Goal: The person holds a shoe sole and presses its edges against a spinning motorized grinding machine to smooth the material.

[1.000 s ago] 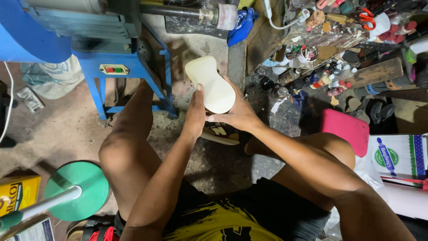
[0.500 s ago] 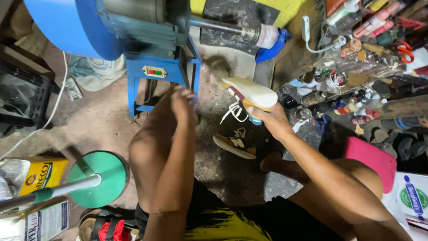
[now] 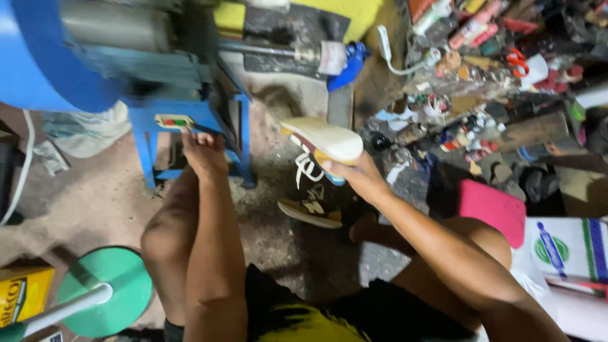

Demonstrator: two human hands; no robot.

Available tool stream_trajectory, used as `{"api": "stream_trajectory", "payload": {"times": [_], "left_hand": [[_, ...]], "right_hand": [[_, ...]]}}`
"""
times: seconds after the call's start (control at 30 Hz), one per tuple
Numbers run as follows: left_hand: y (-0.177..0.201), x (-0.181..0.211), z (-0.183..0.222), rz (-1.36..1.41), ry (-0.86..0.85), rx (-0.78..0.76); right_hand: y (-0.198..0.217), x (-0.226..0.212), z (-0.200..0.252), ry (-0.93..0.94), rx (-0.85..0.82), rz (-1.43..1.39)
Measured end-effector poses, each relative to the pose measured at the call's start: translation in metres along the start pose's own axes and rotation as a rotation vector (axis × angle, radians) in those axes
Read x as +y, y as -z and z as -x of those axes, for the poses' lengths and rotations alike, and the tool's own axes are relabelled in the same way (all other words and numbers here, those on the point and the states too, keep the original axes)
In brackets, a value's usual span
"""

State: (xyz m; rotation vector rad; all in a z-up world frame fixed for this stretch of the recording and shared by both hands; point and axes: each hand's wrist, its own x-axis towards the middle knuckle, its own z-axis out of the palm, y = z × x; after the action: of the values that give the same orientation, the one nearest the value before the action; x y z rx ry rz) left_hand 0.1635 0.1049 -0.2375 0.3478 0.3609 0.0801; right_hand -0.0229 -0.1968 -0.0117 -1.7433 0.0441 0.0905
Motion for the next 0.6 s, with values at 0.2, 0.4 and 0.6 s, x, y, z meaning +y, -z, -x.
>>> {"api": "stream_trajectory", "payload": {"times": [0.2, 0.4, 0.6], "left_hand": [[0.002, -0.002, -0.004, 0.048, 0.019, 0.000], [-0.015, 0.010, 0.006, -0.063, 0.064, 0.083], [0.010, 0.005, -0.012, -0.094, 0.041, 0.028]], "right_hand": [[0.001, -0.002, -0.003, 0.012, 0.001, 0.002], [0.008, -0.004, 0.004, 0.049, -0.045, -0.068], [0.008, 0.005, 0.002, 0.029, -0.015, -0.025]]}}
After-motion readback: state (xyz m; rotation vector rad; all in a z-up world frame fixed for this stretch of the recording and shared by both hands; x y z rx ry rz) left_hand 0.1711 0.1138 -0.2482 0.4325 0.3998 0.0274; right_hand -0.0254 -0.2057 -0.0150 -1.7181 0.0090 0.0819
